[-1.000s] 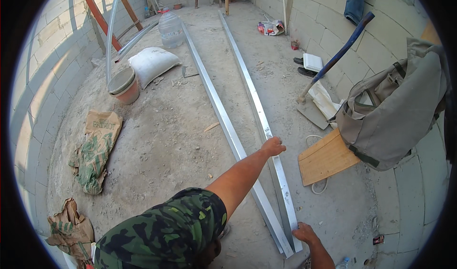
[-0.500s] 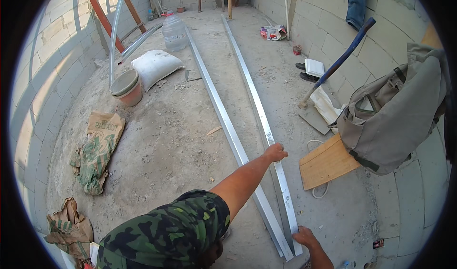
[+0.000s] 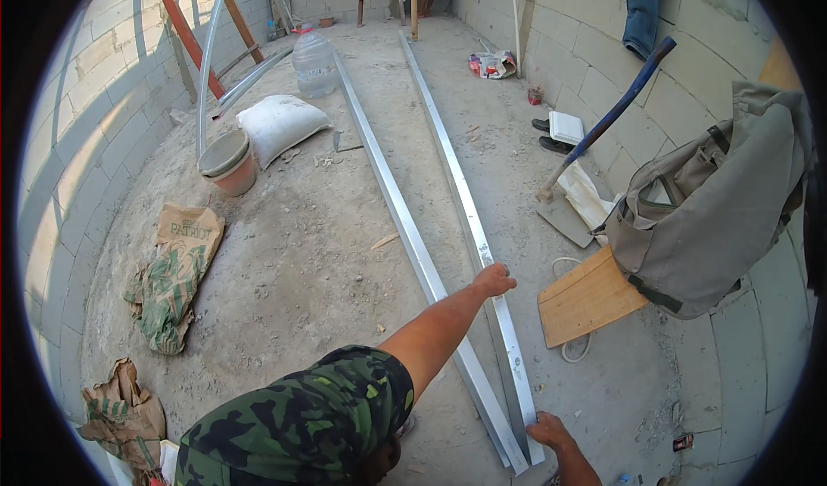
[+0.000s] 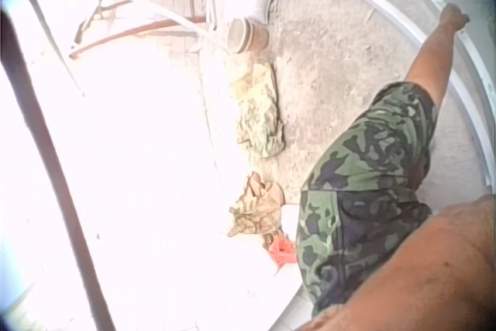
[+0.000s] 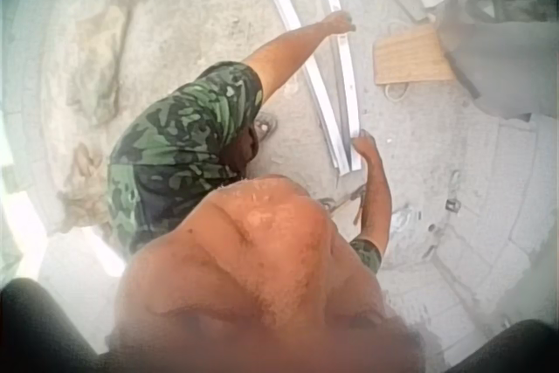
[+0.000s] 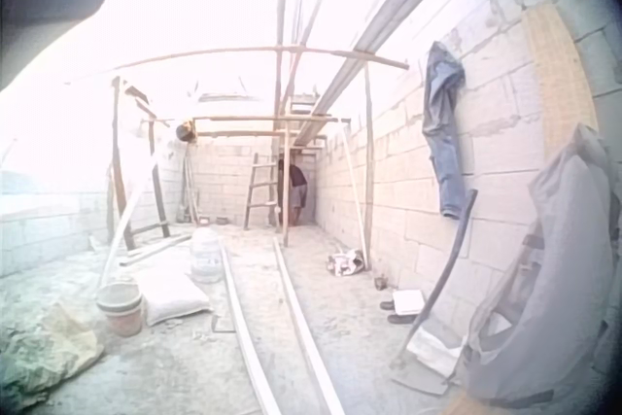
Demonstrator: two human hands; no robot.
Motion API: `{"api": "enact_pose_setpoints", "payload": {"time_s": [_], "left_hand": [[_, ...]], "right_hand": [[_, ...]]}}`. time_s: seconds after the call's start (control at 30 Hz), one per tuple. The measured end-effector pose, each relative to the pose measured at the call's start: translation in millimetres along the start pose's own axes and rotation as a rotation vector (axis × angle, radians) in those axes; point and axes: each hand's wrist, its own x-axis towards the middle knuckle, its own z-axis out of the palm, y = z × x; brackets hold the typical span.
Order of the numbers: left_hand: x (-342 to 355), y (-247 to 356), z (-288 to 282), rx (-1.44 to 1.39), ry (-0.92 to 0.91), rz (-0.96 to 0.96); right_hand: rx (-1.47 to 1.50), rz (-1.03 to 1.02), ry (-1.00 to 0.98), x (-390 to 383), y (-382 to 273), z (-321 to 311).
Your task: The person cuts a metal beam using tin snips while another person assists by holding the beam, and then moves the cut sections to another part of the floor.
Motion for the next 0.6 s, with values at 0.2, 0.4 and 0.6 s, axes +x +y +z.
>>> {"api": "enact_pose_setpoints", "payload": {"time_s": [0.2,0.4,0.6], "left_hand": [[1,7,-2,0.027,-0.017,0.027],[1,3,-4,0.017,-0.021,0.033],[2,3,-1,0.002,-0.025,0.017]], "right_hand": [[0.0,-0.005,-0.023,3,5,-1],[-0.008,0.012,-0.038,5,3,-1],[-0.016,0.011,-0.045,4,2,-1]]}}
